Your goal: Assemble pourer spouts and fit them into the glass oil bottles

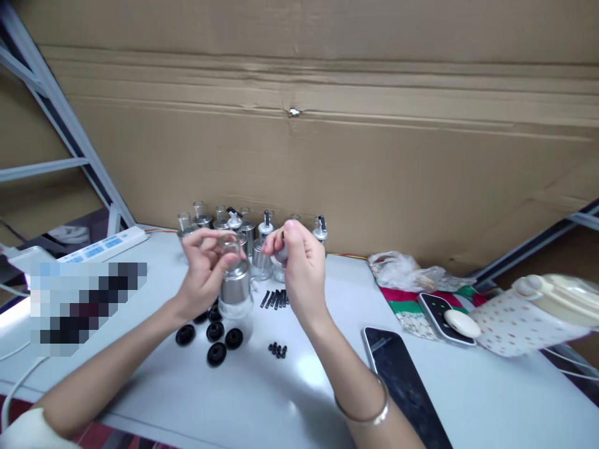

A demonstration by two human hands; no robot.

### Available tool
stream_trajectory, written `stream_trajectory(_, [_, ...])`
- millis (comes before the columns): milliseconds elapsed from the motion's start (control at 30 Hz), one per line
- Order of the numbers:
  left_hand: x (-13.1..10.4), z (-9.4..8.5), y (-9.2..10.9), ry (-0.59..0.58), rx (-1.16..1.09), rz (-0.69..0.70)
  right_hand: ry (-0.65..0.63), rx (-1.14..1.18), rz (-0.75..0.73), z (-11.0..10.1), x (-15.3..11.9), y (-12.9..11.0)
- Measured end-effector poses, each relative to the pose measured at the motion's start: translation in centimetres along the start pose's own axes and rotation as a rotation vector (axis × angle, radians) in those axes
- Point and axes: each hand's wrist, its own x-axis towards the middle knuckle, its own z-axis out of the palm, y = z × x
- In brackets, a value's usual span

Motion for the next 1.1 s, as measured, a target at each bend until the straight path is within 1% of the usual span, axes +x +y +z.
stream_trajectory(100, [-1.1, 1.5, -0.6, -0.087, -0.014, 0.006, -0.003, -0.029, -0.054, 0.9, 1.2, -0.4])
stream_trajectory(200, [-1.9, 2.2, -1.2, -0.133, -0.066, -0.062, -0.018, -0.066, -0.041, 1.1, 1.7, 0.0])
stream_trajectory(267, [-2.3, 2.4, -1.6, -0.149, -0.090, -0.092, -0.015, -0.080, -0.015, 1.1, 1.9, 0.7])
stream_trajectory(367, [-2.9, 2.5, -1.8, -0.167, -0.107, -0.093, -0.021, -0.152, -0.023, 0.8, 2.0, 2.1])
stream_trajectory(533, [-3.8, 2.3, -2.2, -0.211, -0.158, -0.108, -0.099, -0.288, -0.081, 0.3, 1.9, 3.7])
stream_trajectory(633, [-4.2, 2.3, -2.4, -0.201, -0.145, -0.098, -0.114, -0.330, -0.125, 0.0, 1.8, 4.4])
stream_trajectory(700, [-4.3, 2.3, -2.5, -0.185, -0.143, -0.092, -0.120, -0.322, -0.118, -0.2, 1.8, 4.9])
stream_trajectory(800, [-4.2, 2.3, -2.6, -0.196, -0.169, -0.090, -0.184, -0.308, -0.077, -0.2, 1.6, 5.2])
stream_trajectory(900, [-4.0, 2.2, -2.6, -0.206, -0.167, -0.063, -0.239, -0.333, -0.096, 0.0, 1.4, 5.2])
stream_trajectory(1000, [-4.0, 2.1, -2.6, -0.188, -0.090, -0.037, -0.254, -0.311, -0.111, 0.2, 1.1, 4.9])
stream_trajectory(1100, [-4.0, 2.0, -2.7, -0.172, -0.010, -0.026, -0.331, -0.251, -0.057, 0.3, 1.1, 4.6])
